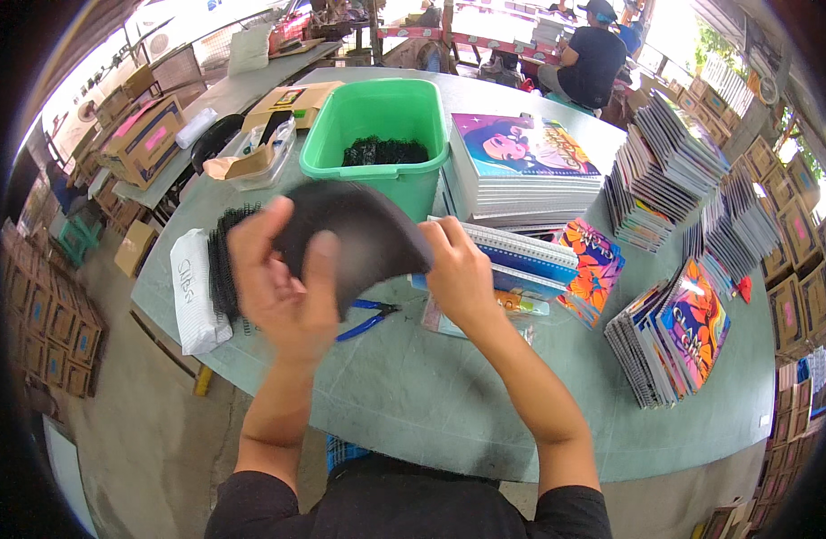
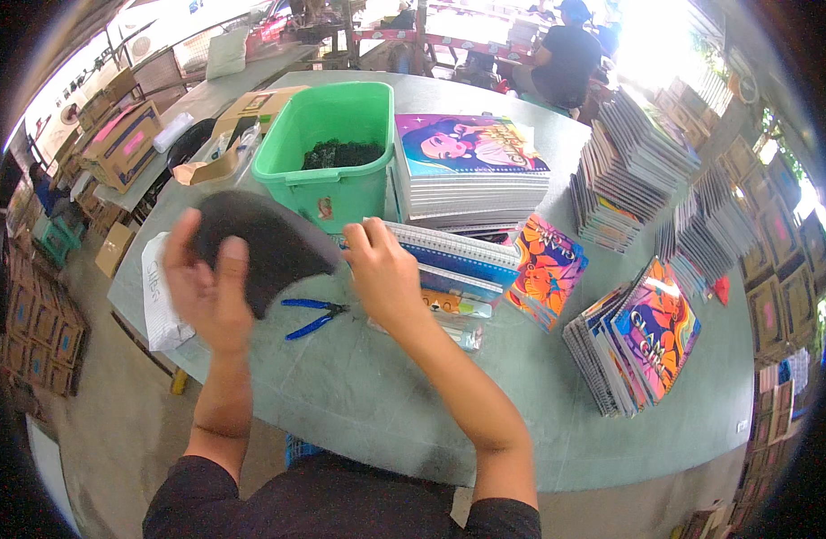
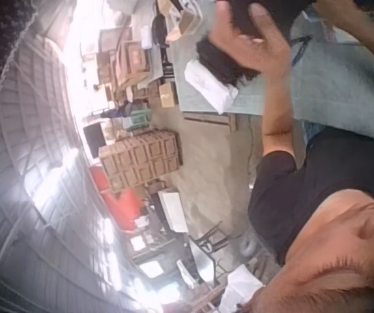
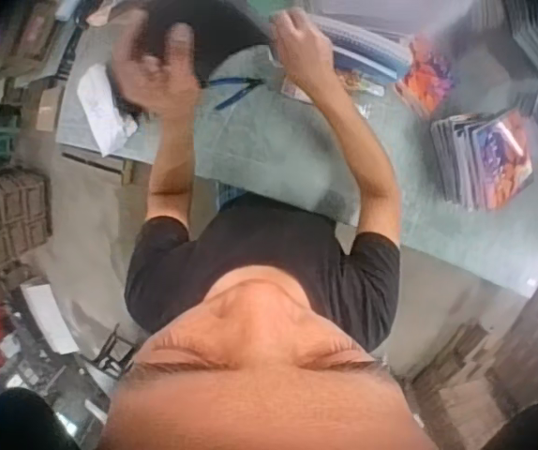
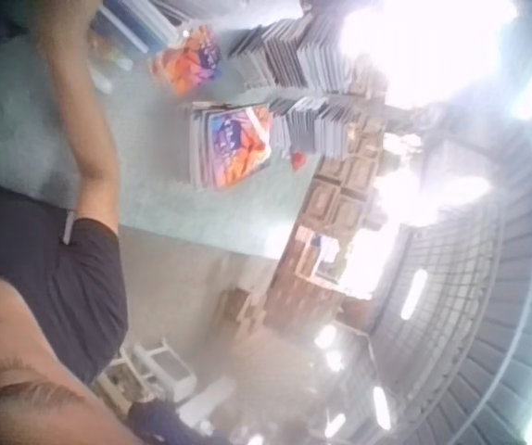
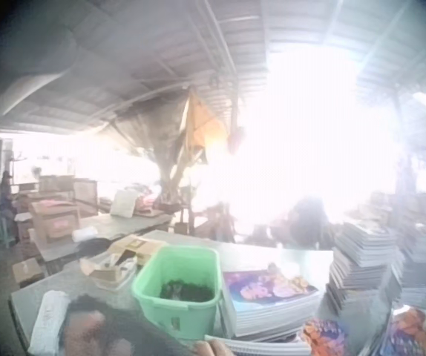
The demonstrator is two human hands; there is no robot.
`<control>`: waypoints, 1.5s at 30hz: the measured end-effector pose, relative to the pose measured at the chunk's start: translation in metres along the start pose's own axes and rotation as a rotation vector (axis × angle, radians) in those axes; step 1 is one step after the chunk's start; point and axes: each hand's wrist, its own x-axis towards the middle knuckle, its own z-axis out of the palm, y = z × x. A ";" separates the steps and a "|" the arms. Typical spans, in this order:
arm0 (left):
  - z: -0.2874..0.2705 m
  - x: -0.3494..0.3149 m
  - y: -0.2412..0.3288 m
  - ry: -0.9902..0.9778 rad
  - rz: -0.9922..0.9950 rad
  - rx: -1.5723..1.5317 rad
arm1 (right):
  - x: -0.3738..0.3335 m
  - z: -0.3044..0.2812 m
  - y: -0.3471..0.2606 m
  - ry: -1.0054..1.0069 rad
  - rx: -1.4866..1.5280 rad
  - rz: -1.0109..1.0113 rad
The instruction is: The person inserts plastic spiral coils through the punched holes of notebooks one at a time and uses pliers to trim and crimp the ends of each coil.
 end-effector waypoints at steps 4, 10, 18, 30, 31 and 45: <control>-0.005 -0.017 -0.015 -0.190 -0.010 0.111 | -0.012 -0.013 0.015 -0.175 -0.177 -0.032; -0.008 0.029 0.009 0.017 -0.027 -0.234 | -0.005 -0.004 0.011 -0.005 -0.233 -0.250; -0.013 0.020 0.002 -0.067 -0.074 -0.199 | -0.003 -0.003 0.010 -0.109 -0.196 -0.165; -0.002 0.012 -0.009 -0.171 0.025 0.072 | -0.003 -0.006 0.019 -0.131 0.015 -0.013; 0.003 0.001 -0.019 -0.219 0.098 0.203 | -0.004 -0.010 0.019 -0.113 0.107 0.054; 0.022 -0.060 -0.047 -0.767 0.079 0.195 | -0.022 -0.052 0.031 -0.226 -0.018 0.085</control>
